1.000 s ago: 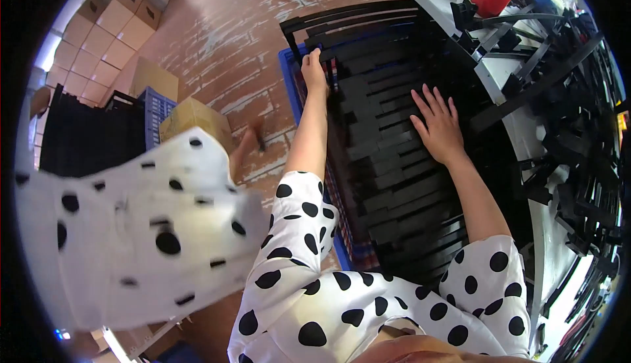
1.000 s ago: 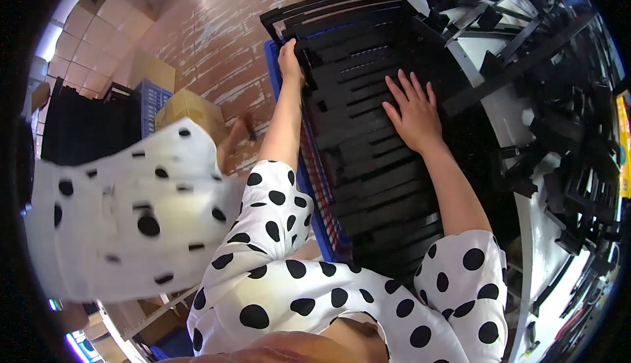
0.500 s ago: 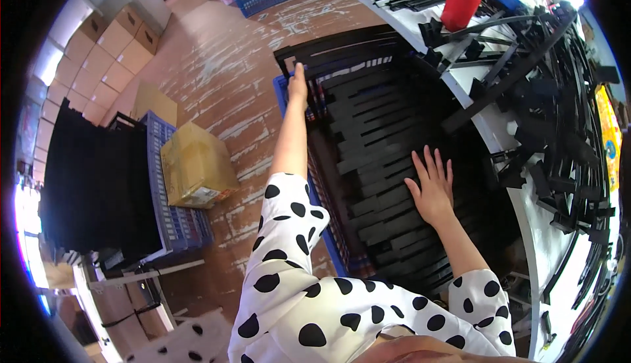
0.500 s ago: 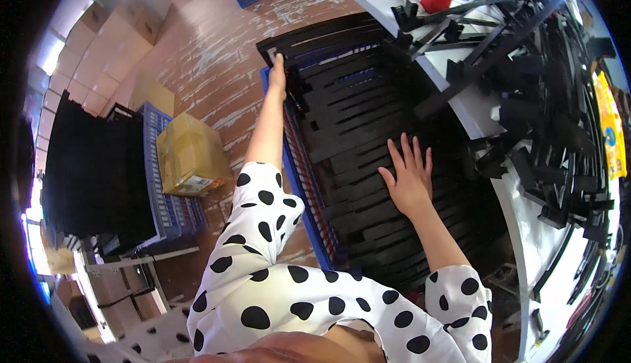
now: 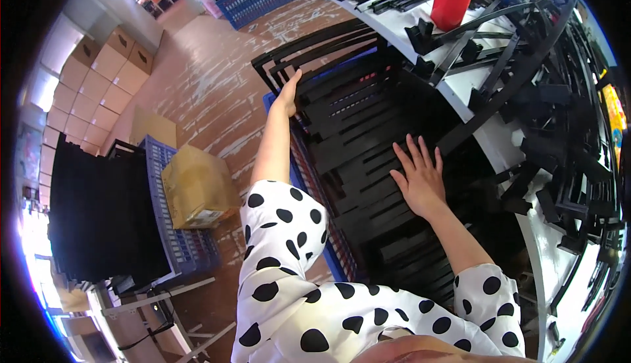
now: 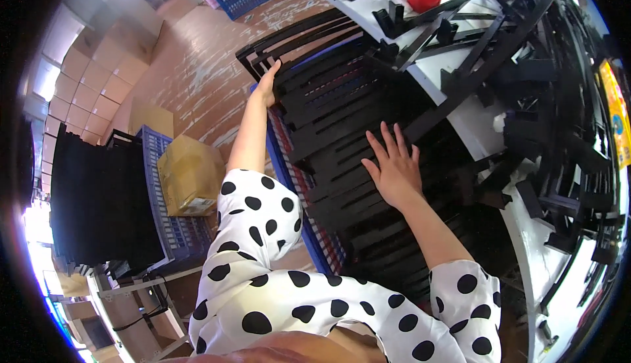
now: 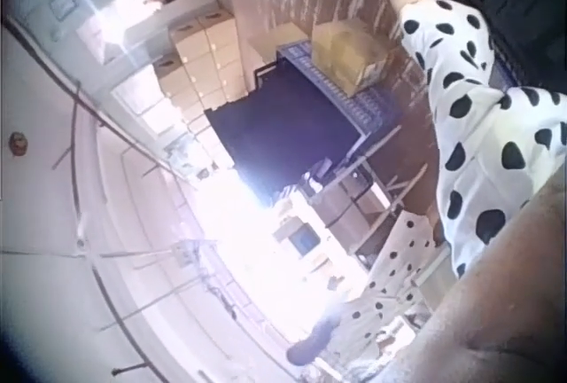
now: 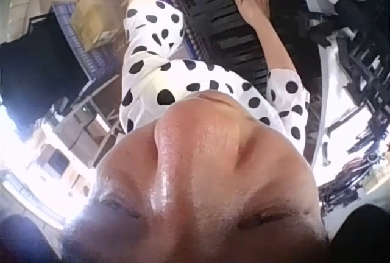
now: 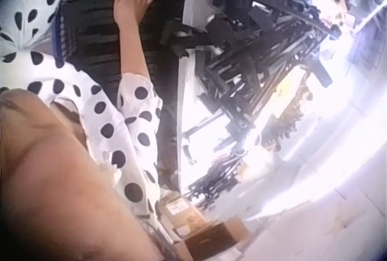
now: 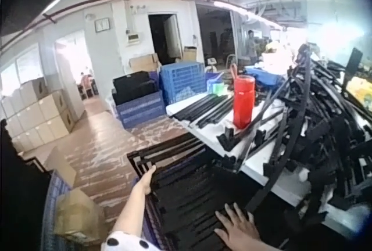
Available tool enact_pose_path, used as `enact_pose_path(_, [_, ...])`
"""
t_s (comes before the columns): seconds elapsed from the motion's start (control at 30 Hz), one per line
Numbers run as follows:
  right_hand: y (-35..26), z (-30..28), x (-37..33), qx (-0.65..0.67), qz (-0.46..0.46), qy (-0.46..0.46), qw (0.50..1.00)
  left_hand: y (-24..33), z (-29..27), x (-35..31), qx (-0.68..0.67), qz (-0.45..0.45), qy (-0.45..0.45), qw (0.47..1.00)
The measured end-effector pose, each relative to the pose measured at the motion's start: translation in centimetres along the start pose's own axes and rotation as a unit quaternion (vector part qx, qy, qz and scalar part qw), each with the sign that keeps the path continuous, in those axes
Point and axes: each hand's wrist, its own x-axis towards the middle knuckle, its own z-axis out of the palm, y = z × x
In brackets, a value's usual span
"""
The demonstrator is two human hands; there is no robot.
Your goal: The person sorts black plastic toy components by hand, moving them from a pile into a blue crate.
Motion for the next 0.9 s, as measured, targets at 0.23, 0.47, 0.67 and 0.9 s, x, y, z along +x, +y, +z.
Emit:
enact_pose_path(0.23, [1.4, 0.0, -1.3, -0.007, 0.017, -0.003, 1.0, 4.8, 1.0, -4.7, 0.444, 0.148, 0.411, 0.782])
enact_pose_path(0.47, [0.9, 0.2, -3.1, 0.012, -0.011, 0.037, 0.999, 5.1, -8.8, 5.2, 0.071, 0.313, 0.323, 0.89])
enact_pose_path(0.67, [1.6, 0.2, -3.9, 0.001, 0.001, 0.041, 0.999, 3.8, -0.2, 9.6, 0.29, 0.285, 0.133, 0.904])
enact_pose_path(0.9, [0.8, -0.1, -3.8, 0.013, -0.01, 0.037, 0.999, 4.8, 0.2, 3.1, 0.442, 0.227, 0.175, 0.85])
